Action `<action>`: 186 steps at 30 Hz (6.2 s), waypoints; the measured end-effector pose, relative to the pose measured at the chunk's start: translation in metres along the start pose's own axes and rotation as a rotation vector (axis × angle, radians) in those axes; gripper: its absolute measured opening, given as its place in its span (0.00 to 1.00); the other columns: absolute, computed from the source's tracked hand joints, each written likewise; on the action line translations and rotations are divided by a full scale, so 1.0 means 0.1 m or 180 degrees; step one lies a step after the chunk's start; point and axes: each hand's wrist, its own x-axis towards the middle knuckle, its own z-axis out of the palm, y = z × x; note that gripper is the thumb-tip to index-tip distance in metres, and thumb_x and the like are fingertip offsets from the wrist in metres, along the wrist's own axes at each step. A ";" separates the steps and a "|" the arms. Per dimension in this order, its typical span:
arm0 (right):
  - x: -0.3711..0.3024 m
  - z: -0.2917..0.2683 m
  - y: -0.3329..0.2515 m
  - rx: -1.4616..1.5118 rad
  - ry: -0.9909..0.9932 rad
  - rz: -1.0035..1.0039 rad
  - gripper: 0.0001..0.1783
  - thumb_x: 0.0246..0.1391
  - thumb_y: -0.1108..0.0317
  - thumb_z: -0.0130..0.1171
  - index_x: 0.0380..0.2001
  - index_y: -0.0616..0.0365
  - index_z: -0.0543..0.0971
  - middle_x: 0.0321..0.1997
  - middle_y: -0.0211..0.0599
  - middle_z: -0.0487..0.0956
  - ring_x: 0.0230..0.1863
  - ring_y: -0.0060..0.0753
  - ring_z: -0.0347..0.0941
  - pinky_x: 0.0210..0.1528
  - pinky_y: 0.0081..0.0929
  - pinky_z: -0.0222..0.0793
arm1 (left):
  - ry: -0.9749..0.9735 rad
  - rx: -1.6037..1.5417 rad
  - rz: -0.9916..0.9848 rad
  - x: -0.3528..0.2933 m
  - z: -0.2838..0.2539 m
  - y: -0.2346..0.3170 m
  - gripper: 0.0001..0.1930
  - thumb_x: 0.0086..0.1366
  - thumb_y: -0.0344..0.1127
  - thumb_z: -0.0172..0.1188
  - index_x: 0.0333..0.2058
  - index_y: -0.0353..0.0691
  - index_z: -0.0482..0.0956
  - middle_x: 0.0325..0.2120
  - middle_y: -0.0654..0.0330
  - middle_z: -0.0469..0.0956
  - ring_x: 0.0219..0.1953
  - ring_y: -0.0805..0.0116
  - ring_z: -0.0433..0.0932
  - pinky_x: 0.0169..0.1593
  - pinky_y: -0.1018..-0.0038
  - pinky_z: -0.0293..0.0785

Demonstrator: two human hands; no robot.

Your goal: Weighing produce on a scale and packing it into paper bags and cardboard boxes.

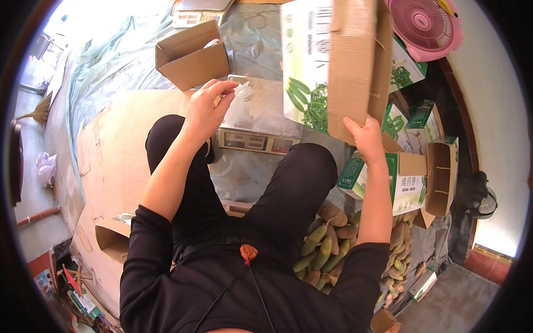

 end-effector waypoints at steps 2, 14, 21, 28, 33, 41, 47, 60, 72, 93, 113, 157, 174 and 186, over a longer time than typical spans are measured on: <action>0.12 0.11 0.03 -0.0227 -0.0126 0.0116 0.16 0.55 0.69 0.59 0.46 0.65 0.77 0.41 0.34 0.81 0.40 0.21 0.74 0.45 0.22 0.68 | 0.0048 -0.0034 -0.0022 0.01 -0.01 -0.02 0.09 0.59 0.28 0.56 0.39 0.39 0.79 0.33 0.57 0.78 0.37 0.55 0.78 0.42 0.66 0.73; 0.56 0.58 0.46 -0.3174 -0.1145 -0.0807 0.15 0.49 0.67 0.59 0.42 0.52 0.80 0.43 0.37 0.80 0.47 0.47 0.73 0.49 0.38 0.69 | 0.0070 0.0062 0.0047 0.01 -0.02 0.01 0.06 0.61 0.30 0.59 0.36 0.37 0.81 0.30 0.59 0.78 0.33 0.64 0.78 0.38 0.73 0.72; 0.53 0.52 0.44 -0.3227 -0.1296 -0.0702 0.14 0.48 0.68 0.59 0.41 0.51 0.81 0.41 0.34 0.79 0.50 0.42 0.71 0.50 0.36 0.67 | -0.0301 -0.0261 0.0083 -0.07 -0.12 0.19 0.09 0.61 0.32 0.58 0.30 0.31 0.79 0.30 0.56 0.78 0.32 0.58 0.76 0.38 0.68 0.72; 0.27 0.46 0.36 -0.2302 -0.0422 -0.1514 0.15 0.44 0.71 0.62 0.40 0.53 0.81 0.41 0.37 0.79 0.47 0.41 0.71 0.52 0.35 0.66 | -0.0838 -0.0629 0.2315 -0.37 -0.38 1.36 0.06 0.53 0.31 0.59 0.31 0.42 0.79 0.35 0.61 0.79 0.39 0.63 0.80 0.54 0.49 0.68; -0.19 0.24 0.52 -0.1676 0.1100 -0.1742 0.11 0.49 0.75 0.61 0.39 0.58 0.81 0.42 0.38 0.79 0.45 0.37 0.72 0.49 0.28 0.67 | 0.0703 -0.1323 0.2637 -0.76 -0.06 1.92 0.10 0.47 0.36 0.56 0.24 0.34 0.77 0.27 0.60 0.73 0.38 0.62 0.76 0.54 0.44 0.73; -1.00 -0.03 1.83 -0.1231 0.1554 -0.0402 0.09 0.52 0.74 0.58 0.38 0.58 0.81 0.40 0.38 0.79 0.41 0.34 0.75 0.43 0.26 0.70 | -0.0410 -0.2332 0.2393 -0.85 -0.15 1.70 0.07 0.53 0.32 0.57 0.32 0.41 0.79 0.28 0.61 0.73 0.37 0.60 0.78 0.51 0.38 0.68; -1.81 0.20 2.94 -0.1017 0.1346 0.0598 0.10 0.50 0.71 0.58 0.37 0.57 0.81 0.34 0.43 0.82 0.38 0.39 0.79 0.42 0.31 0.72 | -0.1675 -0.1555 0.2054 -0.81 -0.14 1.43 0.08 0.56 0.41 0.63 0.29 0.43 0.80 0.30 0.63 0.78 0.37 0.62 0.80 0.58 0.45 0.62; -2.58 0.45 3.57 -0.1871 0.1706 0.1938 0.10 0.45 0.65 0.59 0.31 0.55 0.82 0.34 0.47 0.80 0.41 0.50 0.76 0.44 0.41 0.71 | -0.2358 -0.1415 0.2455 -0.78 -0.01 1.80 0.06 0.52 0.34 0.61 0.30 0.48 0.80 0.29 0.66 0.77 0.36 0.66 0.81 0.57 0.42 0.61; -2.67 0.14 4.53 -0.1156 0.1307 0.1879 0.14 0.47 0.67 0.62 0.39 0.55 0.81 0.39 0.43 0.82 0.44 0.43 0.78 0.46 0.37 0.71 | -0.1239 -0.0396 0.2314 -0.81 0.08 1.59 0.10 0.51 0.29 0.61 0.34 0.47 0.79 0.31 0.64 0.75 0.37 0.65 0.79 0.55 0.47 0.64; -2.72 -0.16 3.35 0.0513 0.2526 0.1647 0.13 0.48 0.81 0.41 0.33 0.63 0.75 0.19 0.28 0.69 0.19 0.21 0.63 0.23 0.19 0.59 | -0.1556 0.2701 0.0186 -0.09 0.93 -0.19 0.07 0.51 0.25 0.57 0.29 0.47 0.77 0.29 0.63 0.77 0.40 0.63 0.75 0.47 0.65 0.63; -0.33 -0.05 -1.29 0.0182 0.0690 -0.1761 0.08 0.56 0.78 0.47 0.37 0.64 0.75 0.29 0.28 0.71 0.32 0.19 0.65 0.40 0.18 0.60 | -0.1248 0.2522 0.0338 -0.18 0.89 -0.32 0.07 0.49 0.28 0.60 0.28 0.48 0.75 0.28 0.65 0.76 0.38 0.64 0.74 0.49 0.65 0.61; 1.50 1.65 0.39 -0.2466 -0.2183 -0.0843 0.10 0.43 0.69 0.61 0.32 0.58 0.80 0.35 0.37 0.81 0.35 0.28 0.75 0.39 0.29 0.72 | -0.1288 0.2773 0.0476 -0.14 1.01 -0.25 0.08 0.54 0.27 0.54 0.32 0.49 0.75 0.30 0.64 0.78 0.38 0.63 0.78 0.43 0.62 0.68; -1.76 -0.87 2.52 -0.1837 0.1070 0.1445 0.17 0.47 0.66 0.63 0.42 0.59 0.78 0.39 0.41 0.81 0.42 0.37 0.77 0.46 0.31 0.71 | -0.1882 0.2273 0.0412 -0.02 0.43 0.02 0.29 0.57 0.31 0.61 0.59 0.51 0.68 0.55 0.60 0.71 0.59 0.58 0.66 0.63 0.56 0.52; -3.40 0.00 3.83 -0.3155 0.0670 0.3699 0.44 0.34 0.59 0.74 0.57 0.48 0.65 0.62 0.34 0.67 0.64 0.42 0.62 0.58 0.49 0.66 | -0.1661 0.2591 0.0109 -0.04 0.06 -0.14 0.26 0.56 0.33 0.62 0.55 0.49 0.72 0.56 0.61 0.69 0.61 0.61 0.63 0.66 0.47 0.49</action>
